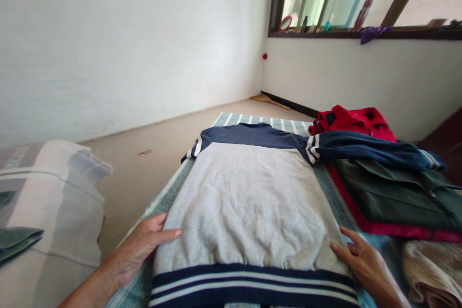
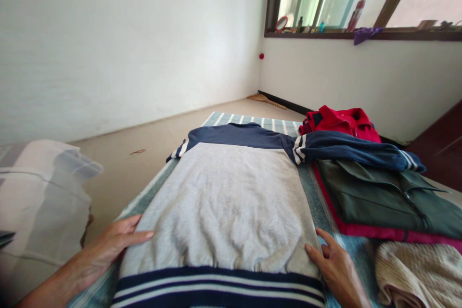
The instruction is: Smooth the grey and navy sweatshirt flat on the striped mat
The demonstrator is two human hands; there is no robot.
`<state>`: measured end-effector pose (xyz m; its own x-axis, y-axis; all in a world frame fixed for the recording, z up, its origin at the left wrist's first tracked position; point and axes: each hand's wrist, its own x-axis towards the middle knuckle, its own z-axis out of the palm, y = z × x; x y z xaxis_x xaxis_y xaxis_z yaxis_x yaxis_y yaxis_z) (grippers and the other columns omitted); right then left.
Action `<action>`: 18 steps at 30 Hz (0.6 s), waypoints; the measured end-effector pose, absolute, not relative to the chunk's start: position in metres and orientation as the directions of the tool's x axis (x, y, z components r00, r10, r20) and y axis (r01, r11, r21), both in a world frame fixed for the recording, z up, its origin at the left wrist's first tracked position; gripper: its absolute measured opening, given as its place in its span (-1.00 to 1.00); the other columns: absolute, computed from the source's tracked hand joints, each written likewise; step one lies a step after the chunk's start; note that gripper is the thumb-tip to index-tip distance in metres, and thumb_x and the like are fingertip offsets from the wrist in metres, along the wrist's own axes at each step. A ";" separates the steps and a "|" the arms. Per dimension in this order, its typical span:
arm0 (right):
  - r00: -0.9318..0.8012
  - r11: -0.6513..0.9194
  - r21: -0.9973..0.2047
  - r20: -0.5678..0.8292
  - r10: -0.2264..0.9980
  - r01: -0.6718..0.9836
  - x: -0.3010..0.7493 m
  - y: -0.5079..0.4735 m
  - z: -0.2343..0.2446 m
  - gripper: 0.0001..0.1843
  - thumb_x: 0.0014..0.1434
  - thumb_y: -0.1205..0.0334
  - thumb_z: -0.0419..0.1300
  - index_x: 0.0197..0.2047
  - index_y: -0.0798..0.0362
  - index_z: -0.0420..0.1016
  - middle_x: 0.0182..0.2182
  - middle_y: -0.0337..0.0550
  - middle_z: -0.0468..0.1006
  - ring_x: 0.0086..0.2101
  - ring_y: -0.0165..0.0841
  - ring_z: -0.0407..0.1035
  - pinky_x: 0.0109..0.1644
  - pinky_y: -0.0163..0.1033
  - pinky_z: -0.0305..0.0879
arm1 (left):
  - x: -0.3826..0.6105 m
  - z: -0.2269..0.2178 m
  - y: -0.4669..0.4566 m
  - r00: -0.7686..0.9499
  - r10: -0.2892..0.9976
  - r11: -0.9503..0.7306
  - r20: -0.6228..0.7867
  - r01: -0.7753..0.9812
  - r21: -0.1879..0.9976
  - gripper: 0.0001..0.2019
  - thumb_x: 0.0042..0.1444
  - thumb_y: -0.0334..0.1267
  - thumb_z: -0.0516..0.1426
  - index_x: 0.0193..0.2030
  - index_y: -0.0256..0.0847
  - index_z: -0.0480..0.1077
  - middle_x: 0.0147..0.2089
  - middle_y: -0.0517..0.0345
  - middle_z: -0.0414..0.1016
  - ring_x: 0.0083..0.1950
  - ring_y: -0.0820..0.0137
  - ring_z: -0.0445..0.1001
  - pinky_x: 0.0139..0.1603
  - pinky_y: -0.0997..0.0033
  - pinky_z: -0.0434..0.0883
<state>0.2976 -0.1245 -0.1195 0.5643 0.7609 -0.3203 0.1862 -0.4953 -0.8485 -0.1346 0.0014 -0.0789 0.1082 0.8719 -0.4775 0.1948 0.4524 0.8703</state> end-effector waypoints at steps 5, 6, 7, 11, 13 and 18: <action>0.596 -0.503 -0.847 -0.317 0.738 0.172 0.296 -0.124 -0.119 -0.05 -0.17 -0.31 0.21 0.15 0.20 0.34 -0.55 -0.16 0.57 -0.51 -0.16 0.48 -0.48 -0.21 0.28 | -0.133 -0.078 0.001 0.077 0.899 0.399 -0.431 0.264 0.878 -0.43 -0.28 -0.01 0.41 -0.13 -0.29 0.50 -0.23 0.06 0.66 -0.16 0.04 0.61 -0.05 0.21 0.51; 0.593 -0.502 -0.846 -0.314 0.742 0.180 0.297 -0.124 -0.120 -0.05 -0.16 -0.31 0.20 0.16 0.20 0.34 -0.55 -0.17 0.57 -0.51 -0.17 0.47 -0.49 -0.22 0.27 | -0.133 -0.078 0.001 0.074 0.902 0.393 -0.426 0.274 0.878 -0.43 -0.28 -0.01 0.40 -0.13 -0.29 0.50 -0.23 0.07 0.66 -0.16 0.05 0.61 -0.06 0.22 0.51; 0.587 -0.503 -0.843 -0.312 0.747 0.193 0.298 -0.124 -0.121 -0.05 -0.15 -0.31 0.20 0.16 0.20 0.33 -0.56 -0.18 0.57 -0.52 -0.18 0.47 -0.49 -0.22 0.25 | -0.133 -0.078 0.001 0.072 0.904 0.387 -0.421 0.282 0.878 -0.43 -0.27 0.00 0.40 -0.13 -0.28 0.50 -0.23 0.08 0.66 -0.17 0.06 0.61 -0.06 0.23 0.51; 0.569 -0.499 -0.834 -0.298 0.766 0.235 0.302 -0.125 -0.126 -0.08 -0.11 -0.29 0.19 0.16 0.21 0.33 -0.55 -0.20 0.56 -0.50 -0.20 0.46 -0.45 -0.22 0.26 | -0.133 -0.079 0.001 0.062 0.909 0.381 -0.412 0.280 0.881 -0.48 -0.28 -0.01 0.40 -0.17 -0.23 0.51 -0.20 0.05 0.65 -0.17 0.06 0.61 -0.05 0.21 0.52; 0.570 -0.494 -0.838 -0.295 0.767 0.232 0.303 -0.125 -0.127 -0.10 -0.10 -0.29 0.18 0.16 0.20 0.33 -0.56 -0.21 0.55 -0.50 -0.20 0.46 -0.45 -0.22 0.26 | -0.132 -0.080 0.001 0.055 0.908 0.389 -0.416 0.262 0.883 -0.52 -0.29 -0.03 0.41 -0.20 -0.20 0.53 -0.19 0.02 0.65 -0.16 0.04 0.61 -0.05 0.18 0.52; 0.573 -0.497 -0.829 -0.285 0.769 0.255 0.302 -0.125 -0.128 -0.12 -0.09 -0.28 0.18 0.15 0.20 0.35 -0.59 -0.24 0.53 -0.52 -0.22 0.45 -0.47 -0.24 0.25 | -0.131 -0.080 0.001 0.052 0.902 0.406 -0.429 0.239 0.882 -0.54 -0.32 -0.04 0.42 -0.22 -0.17 0.54 -0.18 0.01 0.65 -0.15 0.02 0.61 -0.07 0.16 0.54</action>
<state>0.3025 -0.1251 -0.1278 0.5727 0.7686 -0.2849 0.2551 -0.4974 -0.8291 -0.1311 0.0015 -0.0801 0.0516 0.9018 -0.4291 0.2392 0.4060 0.8820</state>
